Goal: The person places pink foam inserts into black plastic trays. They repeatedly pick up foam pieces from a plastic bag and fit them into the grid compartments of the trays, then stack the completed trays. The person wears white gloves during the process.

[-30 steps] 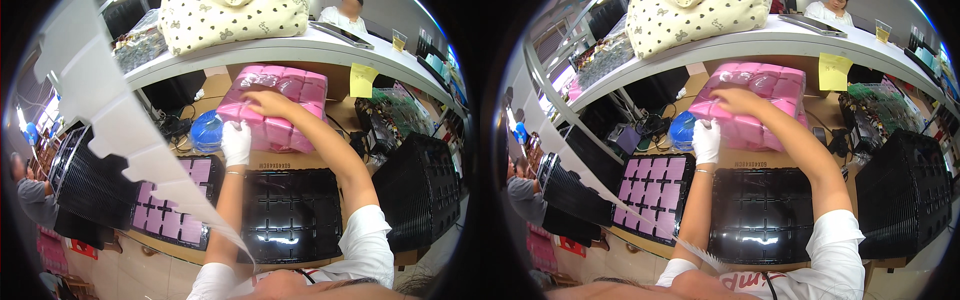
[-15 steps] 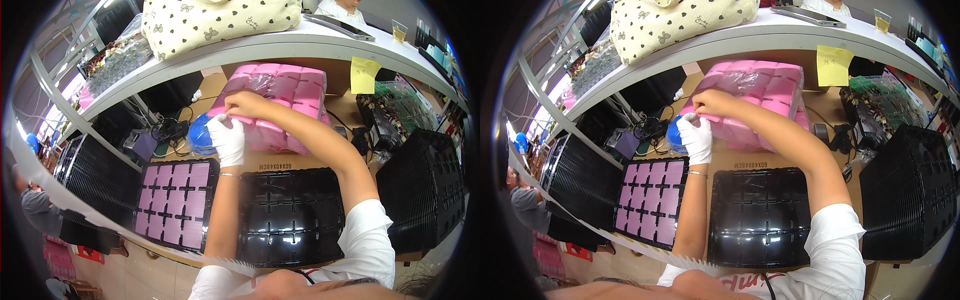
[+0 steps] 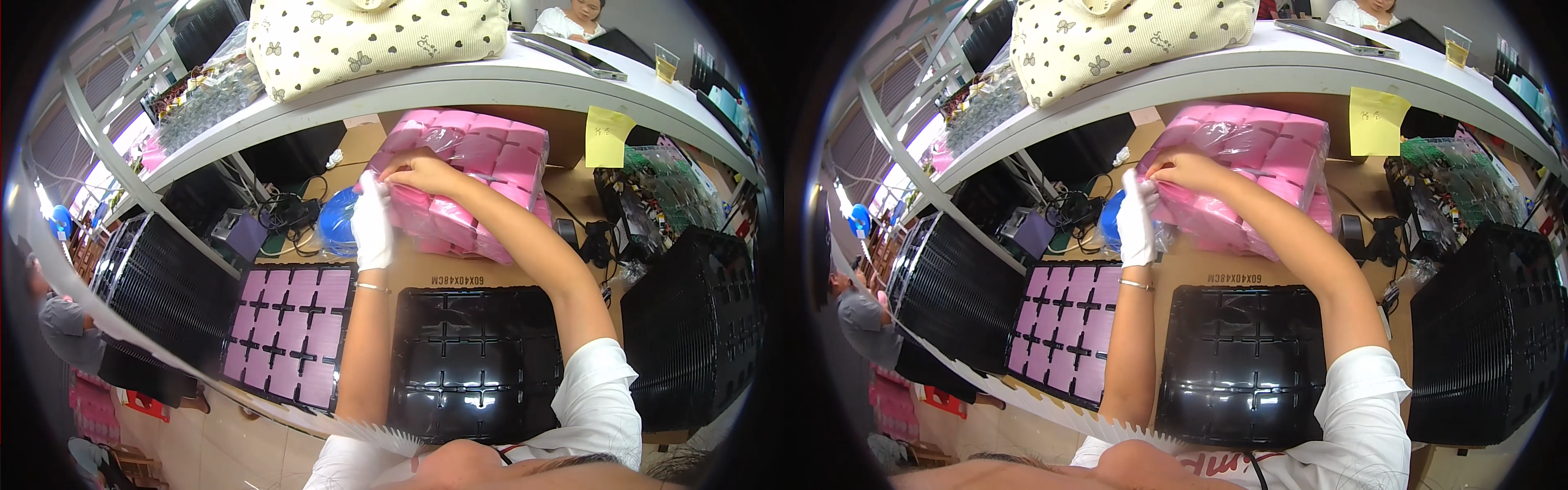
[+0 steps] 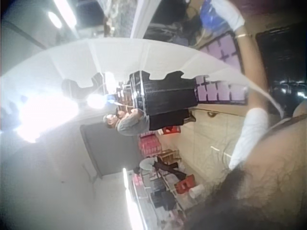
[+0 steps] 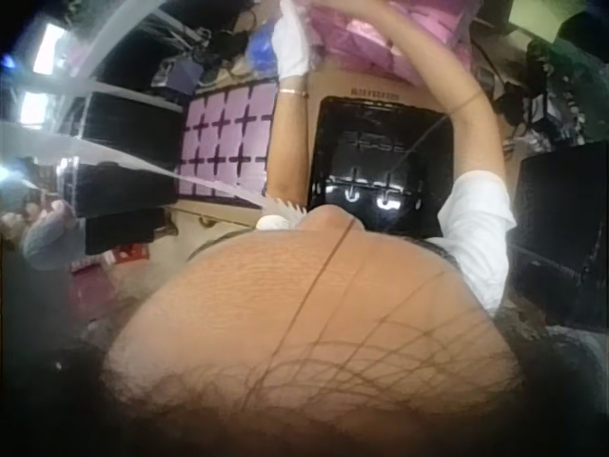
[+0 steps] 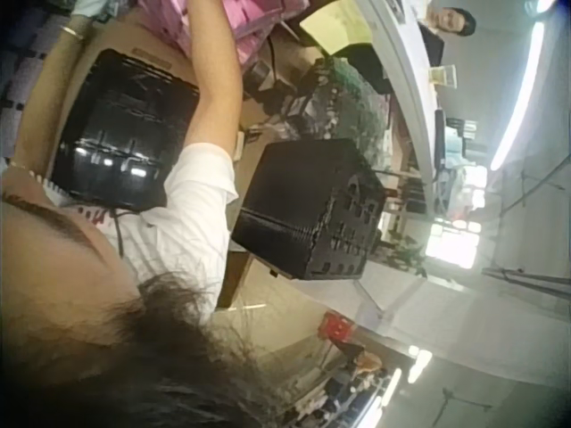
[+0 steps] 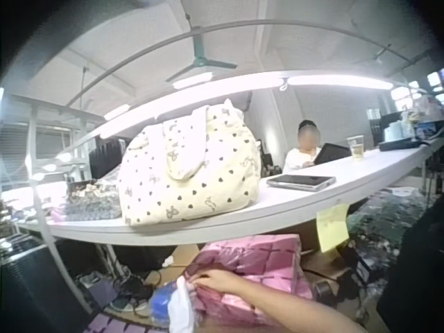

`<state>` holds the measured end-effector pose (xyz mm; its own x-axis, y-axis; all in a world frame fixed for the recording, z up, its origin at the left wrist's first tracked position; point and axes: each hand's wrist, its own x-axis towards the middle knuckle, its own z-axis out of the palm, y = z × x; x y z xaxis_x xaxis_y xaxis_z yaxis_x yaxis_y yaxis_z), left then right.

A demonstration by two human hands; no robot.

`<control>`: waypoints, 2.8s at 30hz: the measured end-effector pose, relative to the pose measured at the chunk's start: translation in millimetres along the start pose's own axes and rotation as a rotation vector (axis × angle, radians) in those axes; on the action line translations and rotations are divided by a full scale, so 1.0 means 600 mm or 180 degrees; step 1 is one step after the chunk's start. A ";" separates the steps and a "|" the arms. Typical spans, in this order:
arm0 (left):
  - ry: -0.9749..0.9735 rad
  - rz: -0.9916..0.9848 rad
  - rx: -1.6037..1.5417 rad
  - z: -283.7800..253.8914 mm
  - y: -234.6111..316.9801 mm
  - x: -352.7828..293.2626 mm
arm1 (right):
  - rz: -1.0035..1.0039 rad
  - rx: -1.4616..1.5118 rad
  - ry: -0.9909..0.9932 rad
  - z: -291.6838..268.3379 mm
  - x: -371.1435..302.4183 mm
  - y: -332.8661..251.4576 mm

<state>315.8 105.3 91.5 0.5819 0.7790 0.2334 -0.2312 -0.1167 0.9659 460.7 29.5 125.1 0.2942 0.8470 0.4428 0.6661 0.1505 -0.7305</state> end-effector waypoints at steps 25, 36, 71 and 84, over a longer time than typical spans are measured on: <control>0.0001 0.0882 0.1289 -0.002 -0.028 0.013 | -0.0297 -0.1158 0.0370 0.000 -0.022 -0.025; -0.1472 -0.0510 -0.2957 -0.017 -0.111 0.032 | -0.0265 -0.1375 0.0474 0.017 -0.019 -0.003; 0.0242 0.0805 0.1930 -0.007 0.003 -0.011 | -0.0531 -0.1950 -0.0321 -0.005 0.002 -0.025; -0.0040 0.1392 0.2319 -0.071 -0.026 -0.012 | -0.0134 -0.1460 0.0358 -0.006 0.017 0.013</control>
<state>282.3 127.8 70.0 0.5666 0.5652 0.5996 0.1201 -0.7766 0.6184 471.3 37.3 126.0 0.3160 0.7806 0.5392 0.9056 -0.0788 -0.4167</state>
